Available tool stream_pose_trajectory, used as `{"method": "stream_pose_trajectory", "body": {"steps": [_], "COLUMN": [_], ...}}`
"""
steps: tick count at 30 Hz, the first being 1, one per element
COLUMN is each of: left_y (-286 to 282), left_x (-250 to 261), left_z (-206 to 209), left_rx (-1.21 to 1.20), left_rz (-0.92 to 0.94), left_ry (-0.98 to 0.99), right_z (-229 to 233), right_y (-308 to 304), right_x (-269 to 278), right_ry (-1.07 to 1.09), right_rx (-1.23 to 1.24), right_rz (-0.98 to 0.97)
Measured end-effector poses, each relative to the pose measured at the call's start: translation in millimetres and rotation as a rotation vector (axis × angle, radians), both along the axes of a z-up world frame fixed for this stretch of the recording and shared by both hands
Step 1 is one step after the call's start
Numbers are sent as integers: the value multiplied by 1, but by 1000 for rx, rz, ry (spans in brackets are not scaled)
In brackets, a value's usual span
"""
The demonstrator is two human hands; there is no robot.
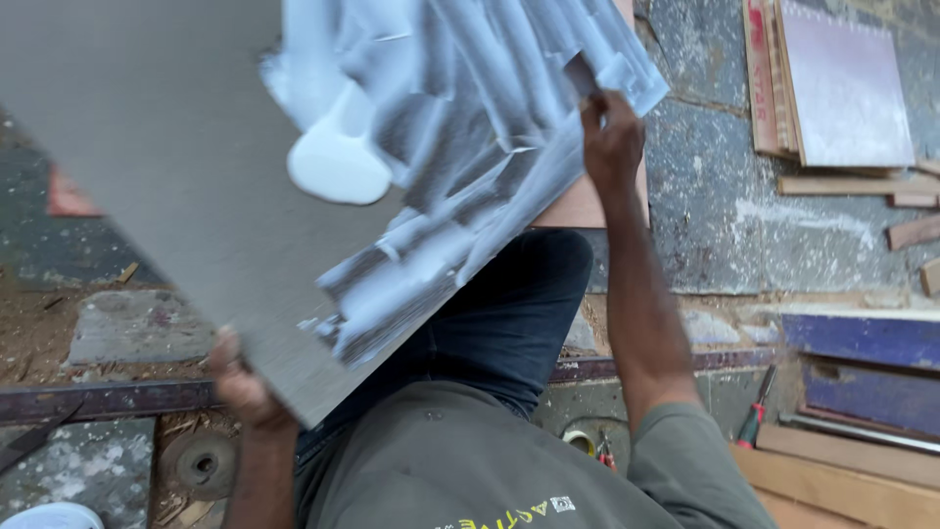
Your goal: The person opens a white container and pours a thick white substance onto a rectangular board. They use a flat tool to spread the substance evenly across the board's surface, working in broad strokes to cover the area.
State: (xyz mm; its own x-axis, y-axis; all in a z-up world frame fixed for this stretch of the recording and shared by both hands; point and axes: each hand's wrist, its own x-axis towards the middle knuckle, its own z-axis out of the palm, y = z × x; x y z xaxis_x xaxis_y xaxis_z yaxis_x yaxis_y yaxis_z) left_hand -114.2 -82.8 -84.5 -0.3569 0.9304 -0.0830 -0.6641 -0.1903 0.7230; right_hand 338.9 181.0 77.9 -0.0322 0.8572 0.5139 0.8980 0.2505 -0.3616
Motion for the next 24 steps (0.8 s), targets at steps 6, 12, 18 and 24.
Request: {"method": "stream_pose_trajectory", "body": {"steps": [6, 12, 18, 24], "left_y": [19, 17, 15, 28], "left_x": [23, 19, 15, 10], "left_z": [32, 36, 31, 52], "left_rx": [-182, -233, 41, -144], "left_rz": [-225, -261, -277, -279], "left_ry": [-397, -433, -478, -460], "right_z": [-29, 28, -9, -23], "right_y": [-35, -204, -112, -7], "right_x": [-48, -218, -118, -61], "right_ry": [-57, -158, 61, -146], "right_rx": [-142, -20, -90, -65], "right_rz": [49, 549, 423, -15]}}
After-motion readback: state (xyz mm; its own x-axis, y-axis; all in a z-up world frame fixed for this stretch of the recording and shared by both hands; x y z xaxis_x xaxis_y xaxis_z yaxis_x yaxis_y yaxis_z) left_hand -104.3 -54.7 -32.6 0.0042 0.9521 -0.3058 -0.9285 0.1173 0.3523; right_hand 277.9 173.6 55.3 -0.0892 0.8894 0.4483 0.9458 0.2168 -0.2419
